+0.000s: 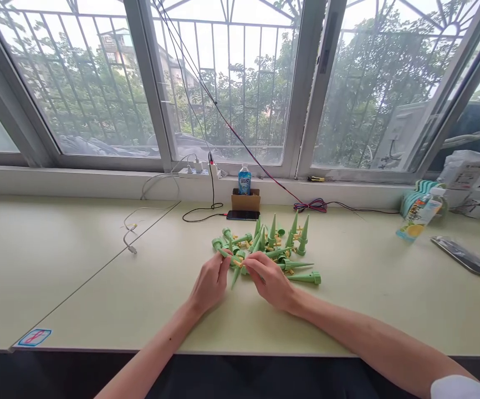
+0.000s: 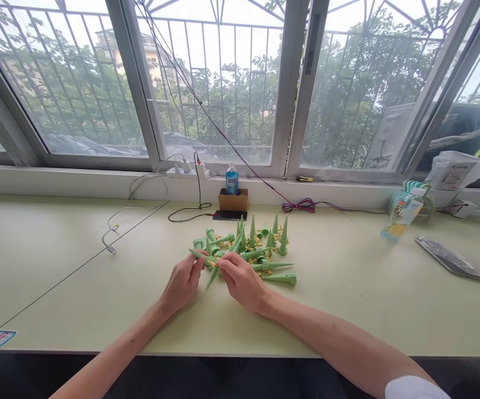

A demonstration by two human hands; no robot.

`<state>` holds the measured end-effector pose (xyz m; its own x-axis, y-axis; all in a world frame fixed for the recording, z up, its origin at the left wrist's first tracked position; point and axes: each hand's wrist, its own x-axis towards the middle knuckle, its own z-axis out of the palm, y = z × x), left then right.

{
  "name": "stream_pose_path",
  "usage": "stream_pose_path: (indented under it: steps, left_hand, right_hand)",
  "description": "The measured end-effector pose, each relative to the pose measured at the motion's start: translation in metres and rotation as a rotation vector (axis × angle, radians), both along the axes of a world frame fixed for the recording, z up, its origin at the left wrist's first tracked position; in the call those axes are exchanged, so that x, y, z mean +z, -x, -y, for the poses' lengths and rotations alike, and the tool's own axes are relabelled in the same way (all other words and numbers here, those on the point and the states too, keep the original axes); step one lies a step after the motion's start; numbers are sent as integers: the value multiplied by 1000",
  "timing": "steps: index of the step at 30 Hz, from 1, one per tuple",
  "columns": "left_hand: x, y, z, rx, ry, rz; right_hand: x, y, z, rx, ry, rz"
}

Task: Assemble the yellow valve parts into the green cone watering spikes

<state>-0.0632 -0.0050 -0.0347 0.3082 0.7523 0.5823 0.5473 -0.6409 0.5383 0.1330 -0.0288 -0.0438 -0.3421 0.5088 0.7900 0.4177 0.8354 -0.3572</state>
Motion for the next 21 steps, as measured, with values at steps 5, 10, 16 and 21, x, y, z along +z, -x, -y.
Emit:
stream_pose_path:
  steps: [5, 10, 16, 21]
  left_hand:
    - [0, 0, -1, -5, -22, 7]
    - [1, 0, 0, 10, -39, 12]
    - [5, 0, 2, 19, -39, 11]
    - [5, 0, 3, 17, -35, 14]
  right_hand:
    - [2, 1, 2, 9, -26, -14]
    - [3, 3, 4, -15, -12, -51]
    - [3, 3, 5, -45, 11, -43]
    - [1, 3, 5, -54, 26, -47]
